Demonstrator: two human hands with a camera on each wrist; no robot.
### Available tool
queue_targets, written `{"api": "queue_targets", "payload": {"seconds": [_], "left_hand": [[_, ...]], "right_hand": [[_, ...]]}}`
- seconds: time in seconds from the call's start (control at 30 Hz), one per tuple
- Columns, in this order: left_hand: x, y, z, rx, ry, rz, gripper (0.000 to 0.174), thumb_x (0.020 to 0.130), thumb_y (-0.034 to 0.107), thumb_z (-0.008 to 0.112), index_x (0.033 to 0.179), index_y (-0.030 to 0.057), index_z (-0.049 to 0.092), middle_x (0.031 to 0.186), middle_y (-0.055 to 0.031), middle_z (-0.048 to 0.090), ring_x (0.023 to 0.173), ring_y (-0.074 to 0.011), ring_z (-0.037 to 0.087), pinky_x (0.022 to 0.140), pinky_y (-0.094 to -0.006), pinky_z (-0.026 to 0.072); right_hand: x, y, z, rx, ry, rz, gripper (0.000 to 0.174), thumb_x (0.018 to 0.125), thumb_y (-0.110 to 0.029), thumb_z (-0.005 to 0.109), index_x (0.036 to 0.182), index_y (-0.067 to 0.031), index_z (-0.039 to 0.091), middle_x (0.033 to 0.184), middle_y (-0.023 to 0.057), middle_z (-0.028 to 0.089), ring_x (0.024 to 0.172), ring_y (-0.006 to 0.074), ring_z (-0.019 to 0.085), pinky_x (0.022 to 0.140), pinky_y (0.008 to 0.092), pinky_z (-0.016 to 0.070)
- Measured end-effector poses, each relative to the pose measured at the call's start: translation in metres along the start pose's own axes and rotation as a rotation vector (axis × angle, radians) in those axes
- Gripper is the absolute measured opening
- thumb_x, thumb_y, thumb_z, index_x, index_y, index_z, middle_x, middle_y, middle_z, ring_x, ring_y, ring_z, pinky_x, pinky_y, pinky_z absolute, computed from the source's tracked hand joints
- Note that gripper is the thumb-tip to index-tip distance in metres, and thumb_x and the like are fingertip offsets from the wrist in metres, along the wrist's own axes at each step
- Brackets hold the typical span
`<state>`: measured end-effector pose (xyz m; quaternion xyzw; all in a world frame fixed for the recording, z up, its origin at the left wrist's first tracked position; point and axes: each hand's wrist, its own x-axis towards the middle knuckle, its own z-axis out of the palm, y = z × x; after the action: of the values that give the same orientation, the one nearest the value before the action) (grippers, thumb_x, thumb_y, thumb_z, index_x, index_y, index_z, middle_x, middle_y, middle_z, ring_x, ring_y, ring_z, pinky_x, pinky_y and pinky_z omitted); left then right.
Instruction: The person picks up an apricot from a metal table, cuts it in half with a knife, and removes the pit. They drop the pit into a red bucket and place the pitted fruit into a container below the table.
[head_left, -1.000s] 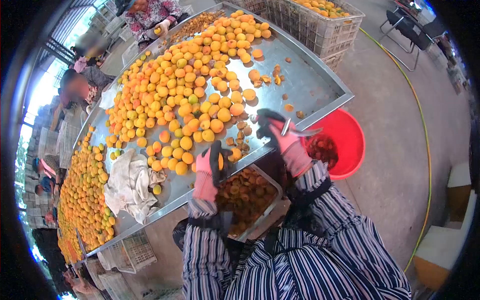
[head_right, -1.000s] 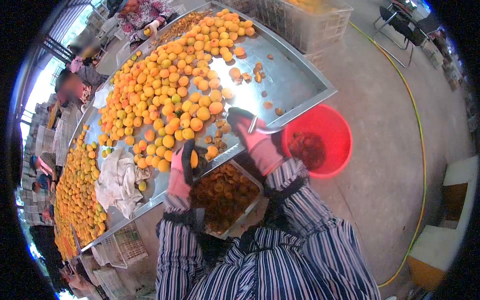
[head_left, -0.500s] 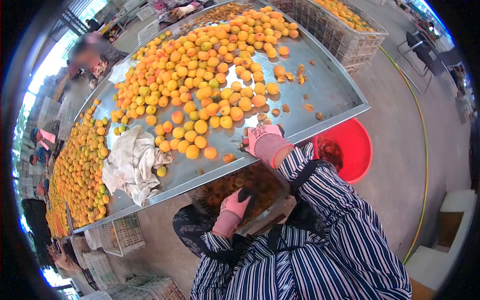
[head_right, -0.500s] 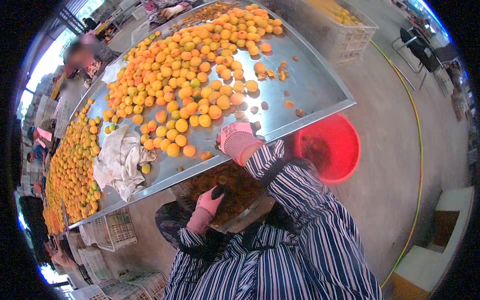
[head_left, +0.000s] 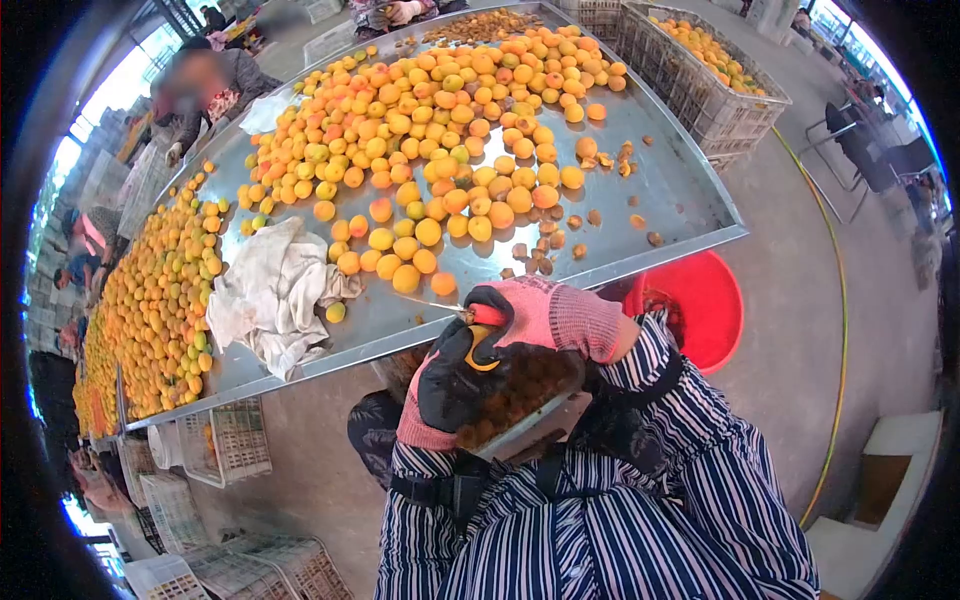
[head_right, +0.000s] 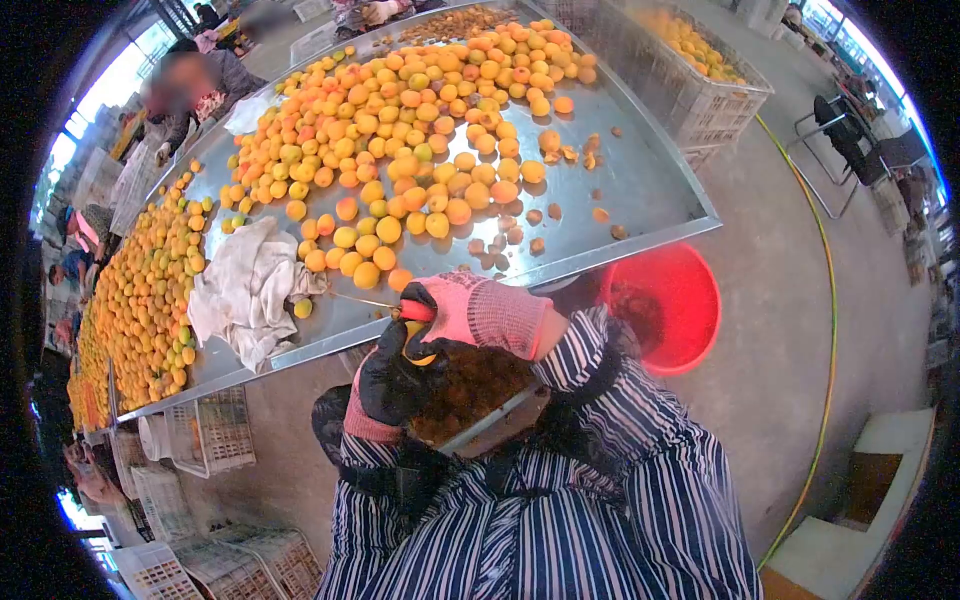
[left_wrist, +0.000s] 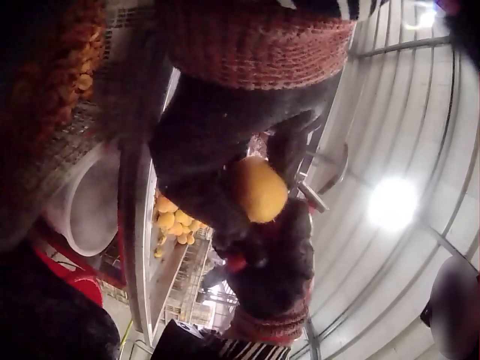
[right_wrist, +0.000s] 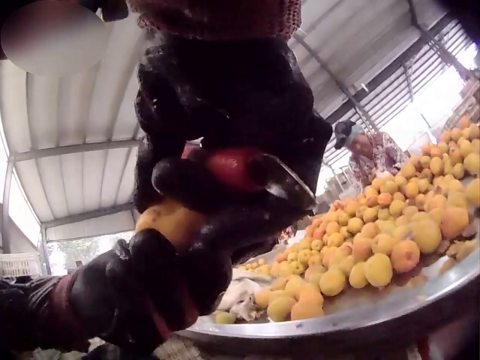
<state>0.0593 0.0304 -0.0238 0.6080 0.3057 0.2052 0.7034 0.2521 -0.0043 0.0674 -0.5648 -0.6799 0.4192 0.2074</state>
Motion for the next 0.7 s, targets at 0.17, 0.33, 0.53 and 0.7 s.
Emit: {"api": "queue_targets", "payload": {"seconds": [0.17,0.33,0.53,0.7], "left_hand": [[-0.024,0.02,-0.004,-0.74,-0.087,0.099,0.049,0.09,0.027,0.049,0.132,0.006,0.035,0.116,-0.0165,0.051,0.099,-0.0302,0.056,0.082,-0.0432,0.0492],[-0.045,0.026,-0.016,-1.234,-0.17,0.136,0.051,0.089,0.026,0.052,0.133,0.0059,0.034,0.116,-0.0195,0.051,0.099,-0.0316,0.056,0.087,-0.0449,0.0474],[-0.062,0.034,-0.009,-1.239,-0.013,0.222,0.055,0.088,0.025,0.055,0.133,0.0021,0.033,0.116,-0.0169,0.052,0.103,-0.0291,0.055,0.091,-0.0436,0.0448],[-0.078,0.047,-0.007,-1.17,0.027,0.235,0.057,0.088,0.027,0.054,0.133,0.0014,0.031,0.117,-0.0163,0.052,0.104,-0.0281,0.055,0.093,-0.0441,0.044]], "right_hand": [[-0.032,0.013,0.018,0.562,0.482,0.051,0.055,0.074,-0.02,0.068,0.12,0.0001,0.047,0.106,0.0171,0.059,0.1,0.0306,0.056,0.089,0.0352,0.043],[-0.053,0.014,0.05,-0.434,0.238,0.612,0.048,0.078,-0.015,0.064,0.12,0.0005,0.047,0.102,0.0174,0.059,0.098,0.0271,0.058,0.086,0.0331,0.0445],[-0.082,-0.026,0.069,0.28,0.442,0.082,0.053,0.076,-0.005,0.06,0.125,-0.0006,0.042,0.113,0.0174,0.055,0.108,0.0313,0.052,0.094,0.037,0.039],[-0.072,-0.06,0.104,0.317,0.261,-0.087,0.041,0.073,0.0,0.054,0.114,0.0,0.049,0.102,0.0189,0.057,0.096,0.0348,0.056,0.084,0.0348,0.0436]]}}
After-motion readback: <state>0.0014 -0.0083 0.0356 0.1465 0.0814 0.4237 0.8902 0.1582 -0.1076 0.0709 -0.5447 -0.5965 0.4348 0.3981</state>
